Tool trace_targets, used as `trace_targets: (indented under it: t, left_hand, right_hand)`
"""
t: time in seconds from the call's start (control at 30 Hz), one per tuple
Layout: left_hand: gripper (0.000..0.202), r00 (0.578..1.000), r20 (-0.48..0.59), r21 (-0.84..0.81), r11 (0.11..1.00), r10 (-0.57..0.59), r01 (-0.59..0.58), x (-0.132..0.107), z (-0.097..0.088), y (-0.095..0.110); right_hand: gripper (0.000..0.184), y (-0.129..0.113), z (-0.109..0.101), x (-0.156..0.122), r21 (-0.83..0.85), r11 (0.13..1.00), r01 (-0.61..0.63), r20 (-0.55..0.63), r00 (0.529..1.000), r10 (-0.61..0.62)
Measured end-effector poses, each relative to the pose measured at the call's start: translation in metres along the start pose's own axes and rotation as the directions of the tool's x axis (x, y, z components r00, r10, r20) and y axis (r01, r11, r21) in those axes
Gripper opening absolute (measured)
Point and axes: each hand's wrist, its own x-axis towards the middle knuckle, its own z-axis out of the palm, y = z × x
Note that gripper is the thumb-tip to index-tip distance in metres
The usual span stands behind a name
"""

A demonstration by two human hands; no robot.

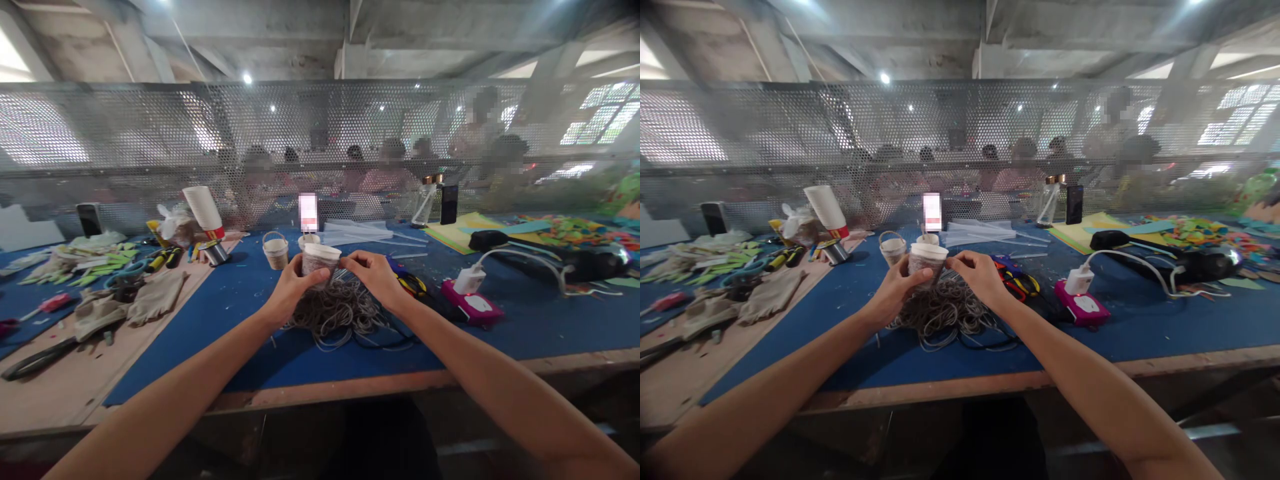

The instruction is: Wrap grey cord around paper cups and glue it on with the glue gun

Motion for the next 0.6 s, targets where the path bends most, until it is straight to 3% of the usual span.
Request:
trace_targets:
  t: [0.6]
  left_hand:
    - [0.061,0.995,0.077,-0.106,0.992,-0.067,0.075,-0.0013,0.0017,0.0051]
  right_hand:
    - [0.032,-0.0001,0.0002,0.0015,0.036,0.999,-0.037,0.018,0.999,0.036]
